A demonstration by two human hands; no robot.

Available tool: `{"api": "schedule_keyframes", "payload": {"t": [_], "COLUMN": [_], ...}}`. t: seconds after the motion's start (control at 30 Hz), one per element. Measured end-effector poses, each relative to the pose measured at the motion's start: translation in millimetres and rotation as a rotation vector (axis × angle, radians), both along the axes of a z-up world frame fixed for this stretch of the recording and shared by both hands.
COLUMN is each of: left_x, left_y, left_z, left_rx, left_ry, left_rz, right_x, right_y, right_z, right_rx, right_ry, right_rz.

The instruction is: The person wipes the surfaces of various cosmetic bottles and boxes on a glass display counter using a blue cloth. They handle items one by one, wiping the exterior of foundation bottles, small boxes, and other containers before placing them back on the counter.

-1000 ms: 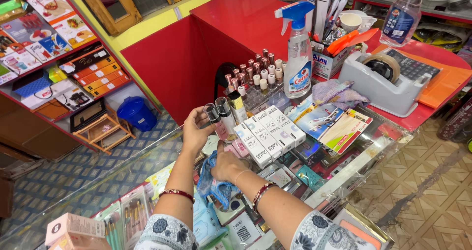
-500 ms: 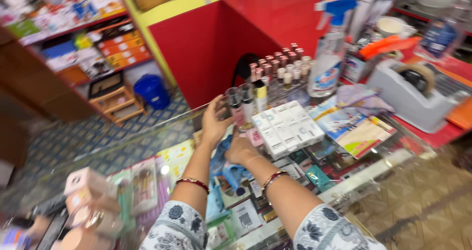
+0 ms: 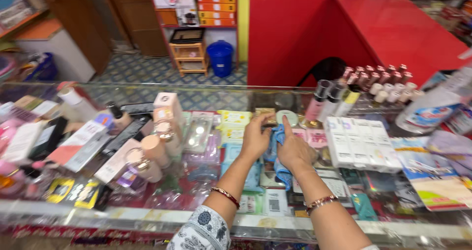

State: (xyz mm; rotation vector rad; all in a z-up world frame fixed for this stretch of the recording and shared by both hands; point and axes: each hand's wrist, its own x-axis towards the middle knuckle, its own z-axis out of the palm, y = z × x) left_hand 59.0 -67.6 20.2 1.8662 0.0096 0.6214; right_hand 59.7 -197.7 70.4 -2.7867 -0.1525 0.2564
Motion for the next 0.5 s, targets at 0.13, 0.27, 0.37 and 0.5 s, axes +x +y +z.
{"api": "schedule_keyframes", "payload": {"t": [0.13,0.27,0.37,0.5], "left_x": [-29.2,-45.2,-56.6,-76.3], "left_y": [14.0,27.0,37.2,55.1], "left_z": [21.1,30.7,36.3,52.4], "left_rx": [0.035,0.097,0.110,0.102], "left_ry": [0.010,-0.101,-0.129,-0.181], "left_rz": [0.040,0.083,0.121,0.158], "right_x": [-19.4,-26.7,-33.5,-48.2], "right_y": [16.7,36.6,54.2,76.1], "right_z": [2.3,-2.8,9.1,34.3], "right_rx": [0.081,0.174,0.240,0.266], "right_ry": [-0.103,-0.202,-0.254,-0.141], "right_rz": [0.056,0.112,0.169,0.169]}}
